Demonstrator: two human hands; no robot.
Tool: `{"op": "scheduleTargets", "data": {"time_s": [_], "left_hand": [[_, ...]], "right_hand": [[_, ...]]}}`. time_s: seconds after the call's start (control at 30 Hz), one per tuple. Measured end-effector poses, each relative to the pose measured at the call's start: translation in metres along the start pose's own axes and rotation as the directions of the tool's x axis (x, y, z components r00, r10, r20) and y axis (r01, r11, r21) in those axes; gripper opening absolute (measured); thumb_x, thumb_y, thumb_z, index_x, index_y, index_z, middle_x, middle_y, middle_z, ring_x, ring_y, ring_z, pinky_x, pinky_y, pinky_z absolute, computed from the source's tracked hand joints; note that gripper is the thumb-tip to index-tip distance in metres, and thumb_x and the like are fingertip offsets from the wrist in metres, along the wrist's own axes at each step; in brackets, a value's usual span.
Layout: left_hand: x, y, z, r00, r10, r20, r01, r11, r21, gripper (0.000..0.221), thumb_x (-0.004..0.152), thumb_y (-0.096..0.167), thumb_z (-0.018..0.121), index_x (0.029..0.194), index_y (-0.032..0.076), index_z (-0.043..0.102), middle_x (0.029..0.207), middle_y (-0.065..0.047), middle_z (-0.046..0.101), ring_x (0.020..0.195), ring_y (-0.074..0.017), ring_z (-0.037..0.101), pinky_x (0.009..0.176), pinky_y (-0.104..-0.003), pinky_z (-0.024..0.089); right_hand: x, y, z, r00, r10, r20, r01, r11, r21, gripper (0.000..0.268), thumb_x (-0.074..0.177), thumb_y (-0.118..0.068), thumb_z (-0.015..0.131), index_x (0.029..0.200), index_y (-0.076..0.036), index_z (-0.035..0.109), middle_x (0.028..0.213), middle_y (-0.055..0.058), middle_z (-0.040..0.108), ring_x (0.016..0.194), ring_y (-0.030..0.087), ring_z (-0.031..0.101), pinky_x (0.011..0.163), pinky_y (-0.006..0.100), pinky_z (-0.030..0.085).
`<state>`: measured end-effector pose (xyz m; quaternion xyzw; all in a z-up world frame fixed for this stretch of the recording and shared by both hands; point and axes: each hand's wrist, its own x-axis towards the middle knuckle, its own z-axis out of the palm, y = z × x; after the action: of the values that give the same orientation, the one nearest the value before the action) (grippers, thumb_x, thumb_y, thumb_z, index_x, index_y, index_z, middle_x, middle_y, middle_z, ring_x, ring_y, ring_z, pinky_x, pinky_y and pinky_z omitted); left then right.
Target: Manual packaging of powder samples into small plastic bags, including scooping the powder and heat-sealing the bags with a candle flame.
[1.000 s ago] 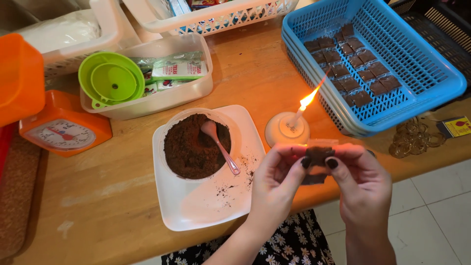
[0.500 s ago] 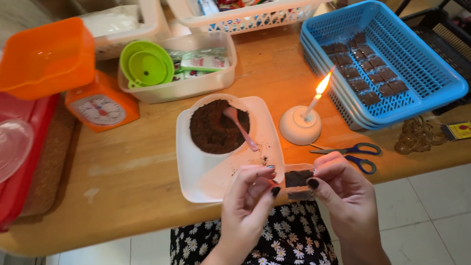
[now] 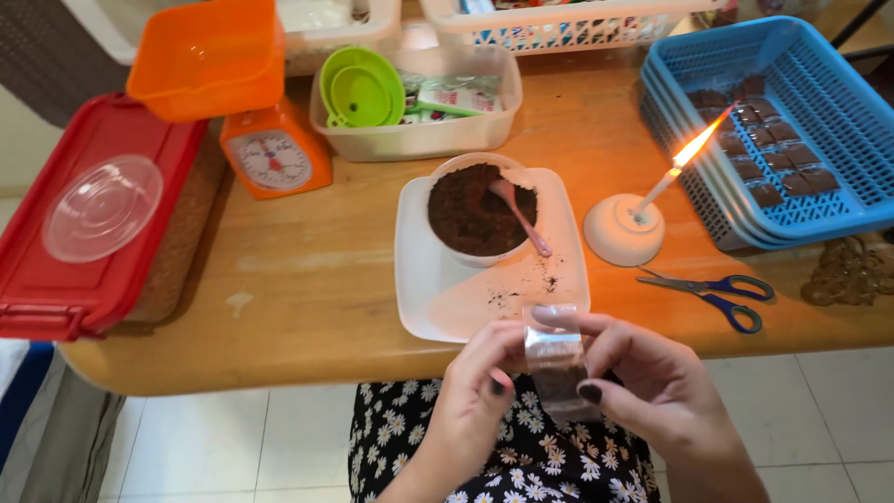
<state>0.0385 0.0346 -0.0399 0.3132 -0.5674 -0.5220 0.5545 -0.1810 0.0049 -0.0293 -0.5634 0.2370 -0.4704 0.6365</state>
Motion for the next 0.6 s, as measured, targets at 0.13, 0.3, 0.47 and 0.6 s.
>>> {"op": "scheduleTargets", "data": {"time_s": [0.13, 0.3, 0.47, 0.6], "left_hand": [[0.001, 0.003, -0.007, 0.997, -0.082, -0.007, 0.081, 0.996, -0.025, 0.089, 0.109, 0.081, 0.042, 0.143, 0.004, 0.071, 0.142, -0.015, 0.069, 0.138, -0.0280, 0.065, 0.113, -0.045, 0.059], [0.003, 0.000, -0.006, 0.970, -0.220, -0.106, 0.223, 0.975, 0.019, 0.071, 0.104, 0.069, 0.055, 0.133, 0.010, 0.082, 0.125, -0.007, 0.073, 0.121, -0.0177, 0.069, 0.103, -0.033, 0.054], [0.009, -0.006, -0.009, 0.978, -0.106, -0.179, 0.080, 0.986, -0.148, 0.048, 0.111, 0.047, 0.063, 0.139, 0.009, 0.075, 0.140, -0.008, 0.076, 0.136, -0.0188, 0.068, 0.116, -0.038, 0.056], [0.020, -0.010, -0.022, 0.942, -0.061, -0.329, -0.038, 0.957, -0.287, 0.050, 0.108, 0.026, 0.073, 0.153, 0.005, 0.065, 0.132, -0.016, 0.080, 0.128, -0.0236, 0.074, 0.109, -0.041, 0.064]], "right_hand": [[-0.009, -0.002, 0.003, 0.999, 0.051, 0.019, -0.050, 0.998, -0.032, 0.008, 0.100, -0.012, 0.076, 0.098, -0.005, 0.073, 0.167, 0.029, 0.059, 0.122, 0.028, 0.078, 0.096, 0.045, 0.063], [-0.007, -0.018, 0.008, 0.998, 0.001, 0.067, 0.035, 0.845, -0.534, 0.013, 0.084, 0.000, 0.071, 0.082, -0.013, 0.074, 0.163, 0.021, 0.066, 0.069, 0.013, 0.066, 0.079, 0.033, 0.054], [-0.010, -0.009, -0.003, 0.997, 0.039, 0.067, -0.002, 0.875, -0.485, 0.006, 0.090, -0.008, 0.073, 0.087, -0.012, 0.075, 0.163, 0.020, 0.065, 0.079, 0.015, 0.076, 0.090, 0.035, 0.058], [-0.013, 0.016, -0.010, 0.983, 0.166, 0.073, -0.136, 0.942, -0.308, 0.008, 0.098, -0.010, 0.074, 0.091, -0.009, 0.070, 0.146, 0.017, 0.073, 0.101, 0.023, 0.094, 0.098, 0.038, 0.068]]}}
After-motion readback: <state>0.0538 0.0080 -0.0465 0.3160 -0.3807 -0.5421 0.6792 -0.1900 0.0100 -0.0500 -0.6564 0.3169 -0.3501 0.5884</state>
